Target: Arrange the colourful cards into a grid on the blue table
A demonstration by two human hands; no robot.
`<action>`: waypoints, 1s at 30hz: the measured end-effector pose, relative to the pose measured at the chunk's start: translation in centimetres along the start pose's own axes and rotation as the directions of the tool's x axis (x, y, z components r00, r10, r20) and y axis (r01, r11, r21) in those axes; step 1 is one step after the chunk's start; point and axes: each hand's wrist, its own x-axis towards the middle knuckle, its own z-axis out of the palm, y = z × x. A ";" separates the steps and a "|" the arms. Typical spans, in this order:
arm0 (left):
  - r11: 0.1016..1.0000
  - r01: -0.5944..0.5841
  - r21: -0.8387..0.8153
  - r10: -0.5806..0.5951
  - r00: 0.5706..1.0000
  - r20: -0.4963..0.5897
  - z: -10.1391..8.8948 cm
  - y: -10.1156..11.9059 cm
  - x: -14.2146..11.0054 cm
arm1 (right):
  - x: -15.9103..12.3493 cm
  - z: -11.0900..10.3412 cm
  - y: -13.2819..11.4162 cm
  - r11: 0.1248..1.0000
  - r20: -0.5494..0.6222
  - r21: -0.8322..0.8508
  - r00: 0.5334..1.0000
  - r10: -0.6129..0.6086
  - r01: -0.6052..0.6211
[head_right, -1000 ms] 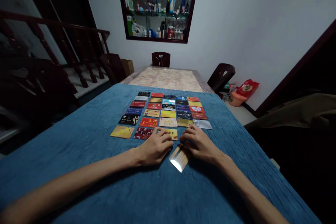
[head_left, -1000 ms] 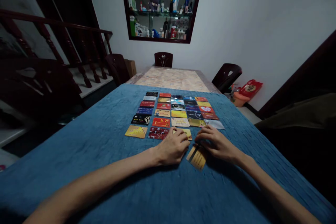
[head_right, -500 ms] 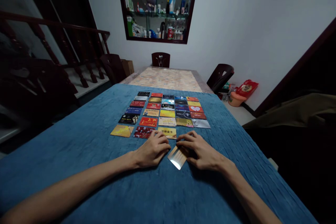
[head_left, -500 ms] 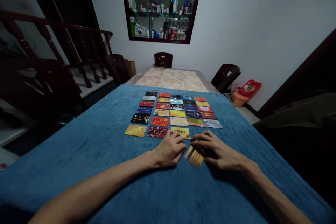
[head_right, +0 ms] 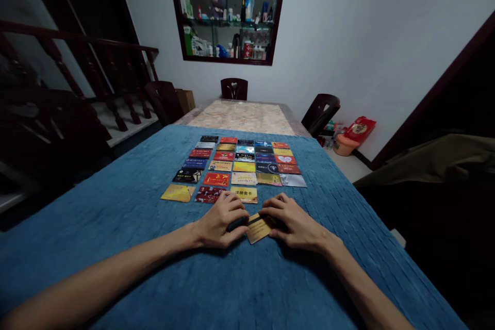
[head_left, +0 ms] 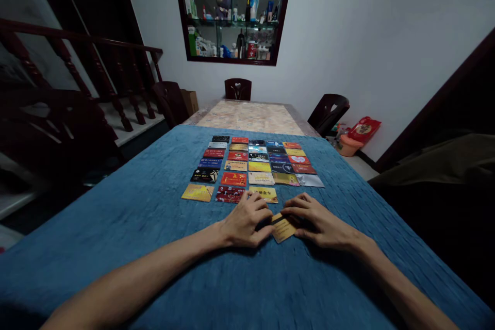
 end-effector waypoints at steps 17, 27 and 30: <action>1.000 -0.018 0.020 0.018 1.000 0.003 0.1 -0.1 -0.1 | 0.1 0.1 -0.4 0.999 -0.117 -0.007 0.992 -0.050 0.049; 0.998 0.025 -0.058 -0.029 0.997 -0.065 0.8 -0.9 0.0 | 0.5 1.1 0.7 0.999 -0.231 -0.009 0.972 -0.046 0.045; 0.996 0.030 -0.083 -0.036 0.997 -0.063 0.9 -1.1 0.1 | 0.5 1.5 1.0 1.000 -0.270 -0.001 0.963 -0.025 0.026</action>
